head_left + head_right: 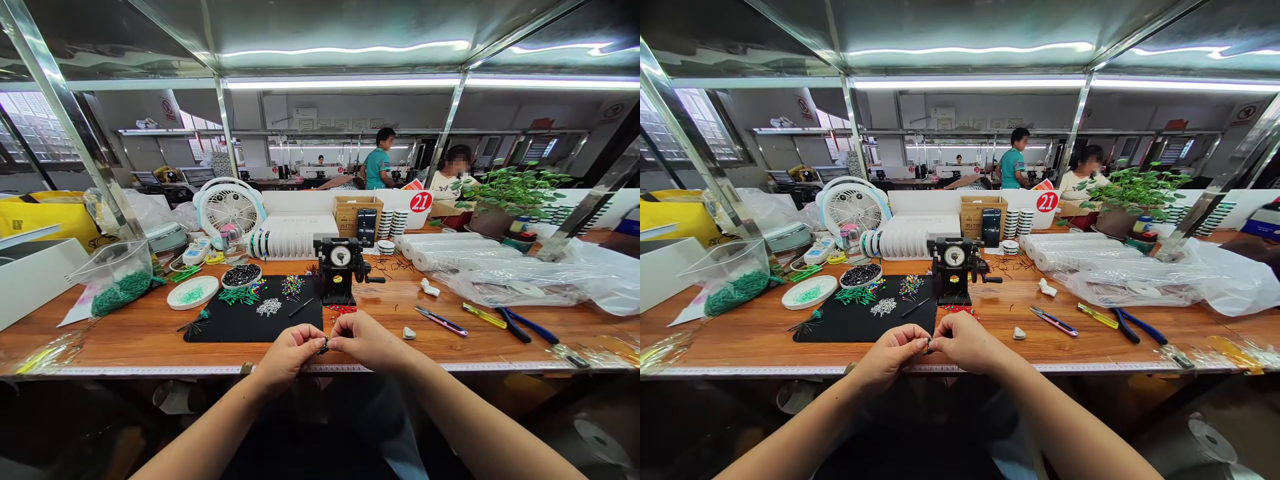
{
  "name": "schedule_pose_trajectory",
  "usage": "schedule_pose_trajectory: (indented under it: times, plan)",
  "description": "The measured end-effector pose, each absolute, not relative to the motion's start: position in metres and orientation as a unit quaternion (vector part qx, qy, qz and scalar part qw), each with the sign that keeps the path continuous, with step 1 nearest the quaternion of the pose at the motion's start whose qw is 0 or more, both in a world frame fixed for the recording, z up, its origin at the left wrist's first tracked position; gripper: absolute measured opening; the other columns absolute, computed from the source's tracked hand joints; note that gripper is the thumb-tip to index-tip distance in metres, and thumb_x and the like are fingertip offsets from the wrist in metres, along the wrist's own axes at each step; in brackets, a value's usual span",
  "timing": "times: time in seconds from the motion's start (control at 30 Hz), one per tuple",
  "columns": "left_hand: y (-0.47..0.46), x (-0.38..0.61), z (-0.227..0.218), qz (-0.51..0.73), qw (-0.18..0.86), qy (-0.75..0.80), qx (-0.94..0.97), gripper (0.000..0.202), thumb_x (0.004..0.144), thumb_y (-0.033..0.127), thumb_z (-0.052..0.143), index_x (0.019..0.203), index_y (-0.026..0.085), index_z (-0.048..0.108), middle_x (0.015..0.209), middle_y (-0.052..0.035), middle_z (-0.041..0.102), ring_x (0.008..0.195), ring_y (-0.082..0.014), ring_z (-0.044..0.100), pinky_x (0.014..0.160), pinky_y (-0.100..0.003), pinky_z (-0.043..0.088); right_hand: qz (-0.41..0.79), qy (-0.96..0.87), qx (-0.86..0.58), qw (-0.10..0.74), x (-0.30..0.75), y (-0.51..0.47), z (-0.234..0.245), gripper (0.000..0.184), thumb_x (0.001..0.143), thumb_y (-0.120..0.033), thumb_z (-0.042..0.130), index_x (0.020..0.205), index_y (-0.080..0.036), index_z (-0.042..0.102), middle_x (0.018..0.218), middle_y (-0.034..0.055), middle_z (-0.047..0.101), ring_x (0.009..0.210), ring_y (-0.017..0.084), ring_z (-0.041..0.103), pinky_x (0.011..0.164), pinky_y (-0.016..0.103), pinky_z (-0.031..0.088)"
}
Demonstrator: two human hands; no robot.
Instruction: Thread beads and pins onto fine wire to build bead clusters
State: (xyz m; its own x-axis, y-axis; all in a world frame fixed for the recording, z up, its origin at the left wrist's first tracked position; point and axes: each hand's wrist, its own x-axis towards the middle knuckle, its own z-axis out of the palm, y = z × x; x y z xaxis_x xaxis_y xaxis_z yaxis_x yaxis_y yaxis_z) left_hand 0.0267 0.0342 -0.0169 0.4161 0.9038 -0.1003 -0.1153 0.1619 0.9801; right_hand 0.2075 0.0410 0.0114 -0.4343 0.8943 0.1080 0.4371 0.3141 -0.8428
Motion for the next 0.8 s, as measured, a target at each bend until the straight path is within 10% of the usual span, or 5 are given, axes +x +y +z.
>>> schedule_pose_trajectory:
  times: [0.8]
  plan:
    - [0.037,0.03,-0.017,0.323,0.631,0.405,0.578,0.032,0.067,0.041,0.068,0.075,0.012,0.059,0.064,0.0011,0.052,0.056,-0.0091,0.039,0.052,-0.022,0.025,0.363,-0.835,-0.333,0.246,0.215,0.049,0.021,0.007,0.074,-0.012,0.061,0.078,-0.018,0.06,0.076,-0.0009,0.062,0.07,0.014,0.054,0.061,0.023,0.04]
